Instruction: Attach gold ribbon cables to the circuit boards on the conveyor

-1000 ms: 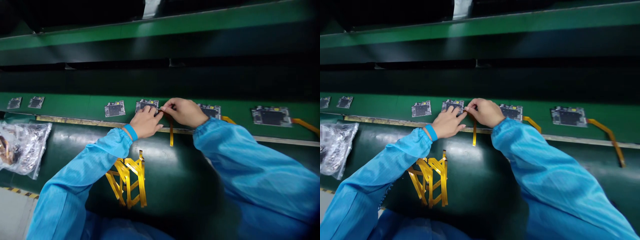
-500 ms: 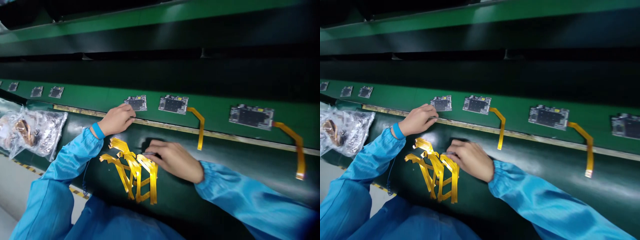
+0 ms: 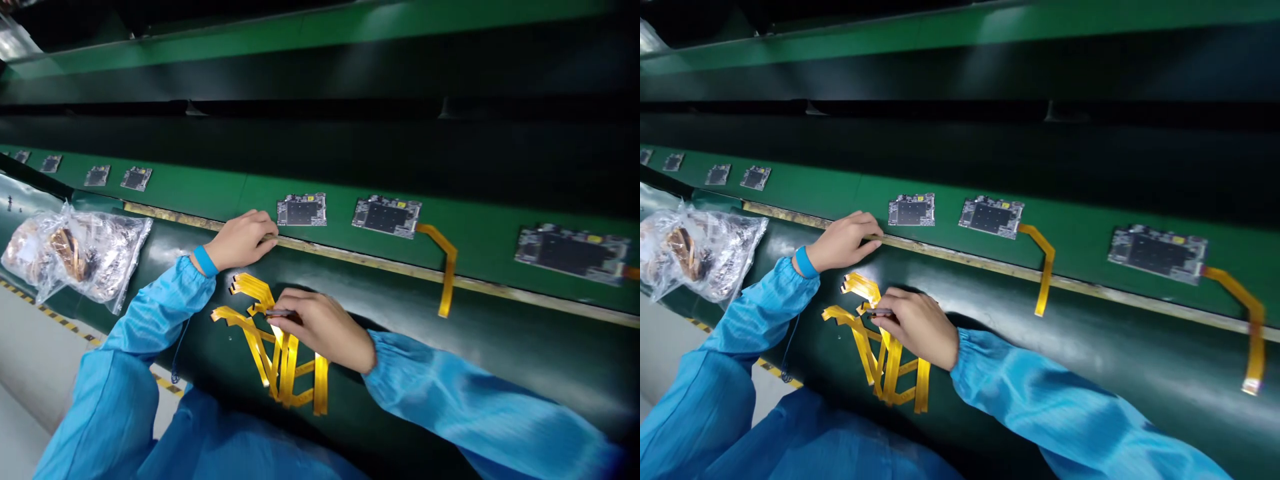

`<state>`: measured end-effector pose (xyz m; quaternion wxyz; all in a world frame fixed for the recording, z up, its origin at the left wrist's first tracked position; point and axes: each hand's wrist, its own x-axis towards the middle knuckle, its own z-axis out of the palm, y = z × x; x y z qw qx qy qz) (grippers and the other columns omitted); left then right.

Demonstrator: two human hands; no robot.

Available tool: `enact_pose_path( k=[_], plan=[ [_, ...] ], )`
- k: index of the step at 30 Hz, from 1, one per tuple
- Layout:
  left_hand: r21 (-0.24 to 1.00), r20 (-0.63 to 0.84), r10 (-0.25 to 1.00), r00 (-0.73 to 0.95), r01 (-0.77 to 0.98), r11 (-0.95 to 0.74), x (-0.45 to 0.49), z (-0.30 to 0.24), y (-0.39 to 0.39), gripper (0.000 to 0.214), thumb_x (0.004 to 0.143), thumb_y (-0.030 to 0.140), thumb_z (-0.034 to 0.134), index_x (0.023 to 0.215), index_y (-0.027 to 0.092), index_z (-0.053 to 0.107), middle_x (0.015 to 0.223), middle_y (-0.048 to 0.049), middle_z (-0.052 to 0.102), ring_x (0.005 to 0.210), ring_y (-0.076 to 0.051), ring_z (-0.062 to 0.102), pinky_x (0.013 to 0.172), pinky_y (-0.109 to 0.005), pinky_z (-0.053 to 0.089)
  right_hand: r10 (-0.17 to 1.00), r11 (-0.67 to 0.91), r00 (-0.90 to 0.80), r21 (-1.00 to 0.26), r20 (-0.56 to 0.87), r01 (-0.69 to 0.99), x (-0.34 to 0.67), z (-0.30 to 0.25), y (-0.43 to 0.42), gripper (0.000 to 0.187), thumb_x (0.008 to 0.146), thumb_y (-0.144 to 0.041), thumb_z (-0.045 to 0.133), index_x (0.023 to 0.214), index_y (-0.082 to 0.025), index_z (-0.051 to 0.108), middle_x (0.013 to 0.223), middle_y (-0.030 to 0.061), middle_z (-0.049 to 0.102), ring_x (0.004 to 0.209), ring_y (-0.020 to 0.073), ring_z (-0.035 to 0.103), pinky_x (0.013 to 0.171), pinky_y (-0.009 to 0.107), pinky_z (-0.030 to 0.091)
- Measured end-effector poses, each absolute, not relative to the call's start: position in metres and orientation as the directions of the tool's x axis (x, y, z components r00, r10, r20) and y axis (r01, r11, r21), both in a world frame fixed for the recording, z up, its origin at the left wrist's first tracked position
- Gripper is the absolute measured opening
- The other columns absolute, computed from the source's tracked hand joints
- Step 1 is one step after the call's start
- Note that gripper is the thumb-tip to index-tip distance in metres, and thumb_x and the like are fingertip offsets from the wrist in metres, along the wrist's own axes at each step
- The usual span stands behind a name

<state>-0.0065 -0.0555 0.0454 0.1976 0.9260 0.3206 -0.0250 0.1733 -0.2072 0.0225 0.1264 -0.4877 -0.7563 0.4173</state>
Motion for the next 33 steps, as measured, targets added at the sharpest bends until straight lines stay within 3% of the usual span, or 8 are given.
enact_pose_path(
  k=[5,10,13,16,21,26,29,33],
  plan=[
    [0.271,-0.154,0.588,0.794,0.606,-0.748,0.015,0.041,-0.043,0.025,0.102,0.028,0.056,0.119,0.017,0.071,0.123,-0.0109,0.067,0.118,-0.027,0.06,0.102,-0.039,0.051,0.884,0.038,-0.447,-0.931,-0.139,0.364,0.181,0.025,-0.208,0.034,0.102,-0.049,0.063,0.087,-0.023,0.078,0.09,0.0054,0.077,0.074,0.0173,0.069,0.064,0.029,0.048],
    [0.114,-0.155,0.572,0.806,0.589,-0.8,0.044,0.036,-0.029,0.049,0.094,0.037,0.067,0.137,0.014,0.063,0.14,-0.0179,0.058,0.128,-0.034,0.052,0.1,-0.042,0.049,0.91,-0.1,-0.373,-0.97,-0.18,0.224,0.193,0.042,-0.207,0.036,0.098,-0.055,0.066,0.088,-0.022,0.078,0.085,0.0054,0.079,0.075,0.0197,0.072,0.067,0.031,0.056],
    [0.071,-0.19,0.547,0.815,0.567,-0.82,0.06,0.034,-0.021,0.059,0.09,0.034,0.068,0.145,0.013,0.058,0.14,-0.0197,0.058,0.128,-0.036,0.052,0.098,-0.043,0.049,0.933,-0.131,-0.3,-0.964,-0.199,0.231,0.206,0.056,-0.206,0.033,0.096,-0.053,0.067,0.089,-0.023,0.076,0.082,0.0049,0.078,0.072,0.0196,0.071,0.063,0.03,0.057],
    [0.066,-0.234,0.494,0.837,0.521,-0.851,0.068,0.035,-0.011,0.055,0.087,0.026,0.066,0.141,0.015,0.062,0.136,-0.0183,0.06,0.125,-0.035,0.054,0.095,-0.042,0.048,0.948,-0.14,-0.242,-0.955,-0.205,0.261,0.224,0.065,-0.202,0.035,0.093,-0.058,0.068,0.089,-0.025,0.077,0.08,0.0048,0.078,0.069,0.0198,0.071,0.059,0.029,0.057],
    [0.064,-0.276,0.412,0.868,0.444,-0.894,0.065,0.042,0.004,0.054,0.084,0.019,0.063,0.138,0.02,0.065,0.134,-0.0144,0.062,0.123,-0.033,0.056,0.093,-0.041,0.046,0.981,-0.143,-0.075,-0.928,-0.179,0.345,0.258,0.054,-0.184,0.047,0.089,-0.07,0.069,0.095,-0.025,0.082,0.09,0.0069,0.081,0.079,0.0243,0.075,0.07,0.036,0.062],
    [0.123,-0.214,0.52,0.827,0.551,-0.825,0.077,0.038,-0.003,0.037,0.092,0.025,0.058,0.126,0.016,0.069,0.125,-0.0138,0.066,0.117,-0.03,0.06,0.094,-0.04,0.048,0.982,-0.177,0.128,-0.912,-0.139,0.369,0.283,0.019,-0.161,0.057,0.081,-0.072,0.074,0.104,-0.021,0.08,0.101,0.0099,0.082,0.089,0.0278,0.075,0.08,0.041,0.062],
    [0.179,-0.217,0.576,0.788,0.612,-0.77,0.095,0.029,-0.016,0.022,0.094,0.028,0.058,0.107,0.018,0.073,0.113,-0.0112,0.07,0.111,-0.028,0.064,0.092,-0.039,0.051,0.976,-0.198,0.164,-0.886,-0.141,0.418,0.291,0.004,-0.153,0.055,0.082,-0.072,0.071,0.095,-0.019,0.078,0.09,0.008,0.08,0.08,0.0256,0.072,0.072,0.038,0.059],
    [0.183,-0.224,0.629,0.745,0.666,-0.723,0.119,0.023,-0.031,0.021,0.093,0.031,0.06,0.101,0.019,0.075,0.108,-0.011,0.072,0.109,-0.029,0.065,0.087,-0.039,0.053,0.971,-0.219,0.198,-0.822,-0.133,0.525,0.299,-0.004,-0.147,0.052,0.086,-0.072,0.064,0.08,-0.021,0.075,0.069,0.0033,0.072,0.063,0.0192,0.062,0.059,0.031,0.049]
  ],
)
